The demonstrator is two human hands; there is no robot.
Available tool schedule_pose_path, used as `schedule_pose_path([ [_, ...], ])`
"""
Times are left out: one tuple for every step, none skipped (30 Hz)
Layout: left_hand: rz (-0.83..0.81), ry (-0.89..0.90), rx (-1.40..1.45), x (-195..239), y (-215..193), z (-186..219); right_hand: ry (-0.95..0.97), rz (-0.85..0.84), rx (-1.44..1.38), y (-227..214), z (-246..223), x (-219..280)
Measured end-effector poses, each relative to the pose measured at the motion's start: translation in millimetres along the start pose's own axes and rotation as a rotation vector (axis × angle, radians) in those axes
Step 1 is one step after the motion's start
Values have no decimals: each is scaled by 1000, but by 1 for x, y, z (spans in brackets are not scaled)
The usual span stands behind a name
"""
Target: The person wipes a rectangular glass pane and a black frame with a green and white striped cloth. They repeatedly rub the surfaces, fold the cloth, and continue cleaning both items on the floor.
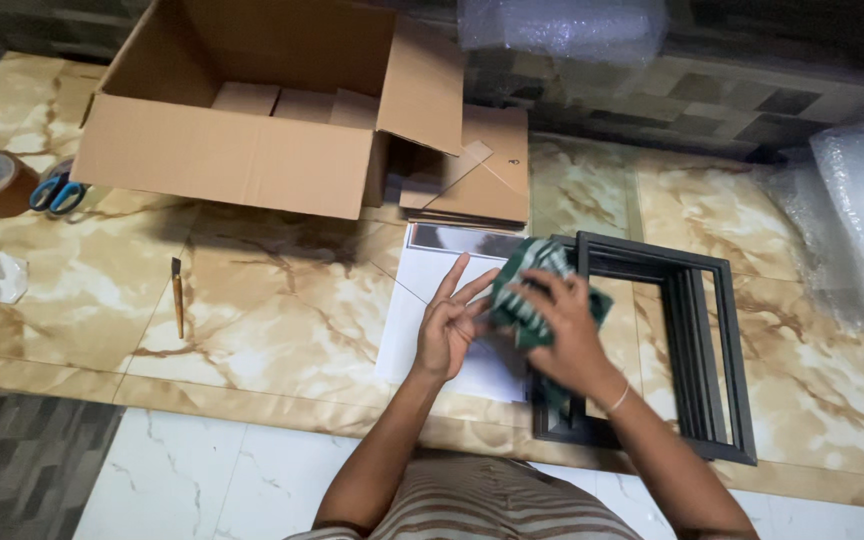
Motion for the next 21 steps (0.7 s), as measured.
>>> schedule_pose_path([
  [-32, -22, 30, 6, 8, 7, 21, 55, 25, -3, 11, -4],
  [-64, -44, 60, 12, 15, 14, 41, 110, 51, -5, 22, -8],
  [-63, -42, 60, 11, 13, 15, 40, 110, 49, -3, 33, -12],
  [-74, -60, 59, 11, 11, 15, 116, 157, 79, -3, 49, -16],
  [-83, -80, 59, 12, 10, 14, 195, 204, 110, -5, 65, -18],
  [-81, -80, 59, 13, 4, 12, 196, 203, 109, 2, 71, -14],
  [-91, -87, 58, 10, 1, 10, 189, 153, 160, 13, 77, -12],
  [-100, -94, 56, 8, -3, 8, 182, 103, 210, 23, 84, -11],
  [-106, -94, 54, 4, -8, 9, 181, 108, 212, 29, 67, -9],
  [-81, -102, 25, 0, -16, 8, 105, 39, 156, 41, 45, -8],
  [-52, -113, -4, -2, -24, 6, 31, -35, 97, 53, 22, -3],
  [-52, -116, -4, -10, -43, -5, 33, -35, 98, 53, 9, -6],
  [-24, -132, -42, -19, -63, -16, -29, -46, 69, 55, -9, -10],
  [3, -147, -81, -28, -84, -27, -91, -57, 41, 58, -27, -14],
  [2, -148, -82, -19, -70, -15, -90, -55, 41, 60, -14, -18],
  [-41, -181, -6, -9, -54, -4, -45, -23, 21, 60, 3, -22],
  [-79, -215, 74, 4, -38, 6, 5, 3, 0, 60, 18, -23],
  [-74, -219, 75, 9, -32, 14, 9, -1, -2, 61, 28, -32],
  [-105, -208, 26, 14, -24, 22, 57, 92, 30, 54, 41, -42],
  [-136, -198, -23, 19, -15, 31, 105, 184, 62, 48, 54, -51],
  [-137, -197, -24, 19, -17, 32, 104, 186, 62, 54, 54, -53],
])
Point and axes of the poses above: each hand's wrist, its own x-axis away from the middle knuckle, its own y-axis out of the palm, z = x × y, the point moved 7 cm from there along -x, towards the middle knuckle, and after that the axes turned 12 degrees about z, right-handed, at the moved point
